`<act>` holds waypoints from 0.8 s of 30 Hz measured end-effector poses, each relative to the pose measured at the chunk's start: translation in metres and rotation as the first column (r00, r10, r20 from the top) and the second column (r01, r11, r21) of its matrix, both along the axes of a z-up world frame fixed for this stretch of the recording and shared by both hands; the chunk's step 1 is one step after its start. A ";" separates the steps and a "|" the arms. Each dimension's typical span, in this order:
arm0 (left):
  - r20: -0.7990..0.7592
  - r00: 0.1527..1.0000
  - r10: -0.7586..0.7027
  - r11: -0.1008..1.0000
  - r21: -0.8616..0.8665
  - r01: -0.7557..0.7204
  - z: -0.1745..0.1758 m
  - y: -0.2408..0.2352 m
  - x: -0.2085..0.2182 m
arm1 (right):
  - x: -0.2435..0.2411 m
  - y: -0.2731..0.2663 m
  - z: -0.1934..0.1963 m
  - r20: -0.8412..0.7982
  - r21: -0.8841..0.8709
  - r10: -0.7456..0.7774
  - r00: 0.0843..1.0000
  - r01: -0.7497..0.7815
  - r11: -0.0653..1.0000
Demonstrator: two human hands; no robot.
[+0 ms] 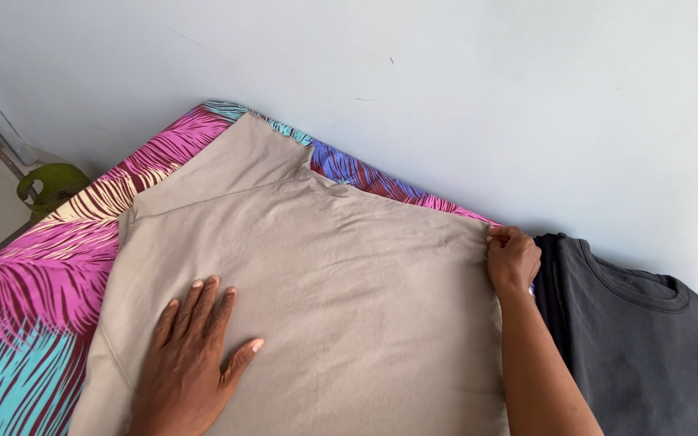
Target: The person takes a garment from a bin and spreads it out on a bed, smoothing the fabric and folding the edges by hand.
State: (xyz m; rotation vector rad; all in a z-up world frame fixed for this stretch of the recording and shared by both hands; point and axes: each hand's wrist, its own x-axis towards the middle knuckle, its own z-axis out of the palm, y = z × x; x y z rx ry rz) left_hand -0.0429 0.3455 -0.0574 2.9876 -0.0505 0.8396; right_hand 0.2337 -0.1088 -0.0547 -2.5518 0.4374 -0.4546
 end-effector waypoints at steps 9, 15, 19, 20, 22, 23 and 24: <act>-0.015 1.000 -0.021 0.997 -0.070 0.020 -0.011 0.007 0.004 | 0.009 -0.011 -0.015 0.150 -0.321 0.125 0.981 -0.071 0.944; -0.006 0.985 -0.174 0.979 -0.111 0.172 0.002 0.002 -0.002 | 0.008 -0.006 -0.007 -0.016 -0.466 0.307 0.952 -0.279 0.840; -0.042 0.968 -0.246 0.965 -0.109 0.240 0.012 0.013 -0.023 | 0.012 -0.013 0.005 -0.237 -0.450 0.123 0.964 -0.221 0.865; -0.071 0.959 -0.273 0.957 -0.123 0.263 0.012 0.020 -0.035 | 0.010 -0.015 0.004 -0.180 -0.520 0.199 0.963 -0.265 0.812; -0.113 0.954 -0.279 0.955 -0.137 0.264 0.023 0.039 -0.061 | -0.020 0.006 0.017 -0.137 -0.581 0.299 0.945 -0.321 0.748; -0.199 0.925 -0.323 0.941 -0.174 0.291 0.033 0.049 -0.075 | -0.047 0.029 0.032 0.006 -0.712 0.494 0.869 -0.343 0.613; -0.276 0.886 -0.373 0.922 -0.213 0.322 0.041 0.060 -0.087 | -0.076 0.049 0.045 0.127 -0.827 0.668 0.733 -0.294 0.480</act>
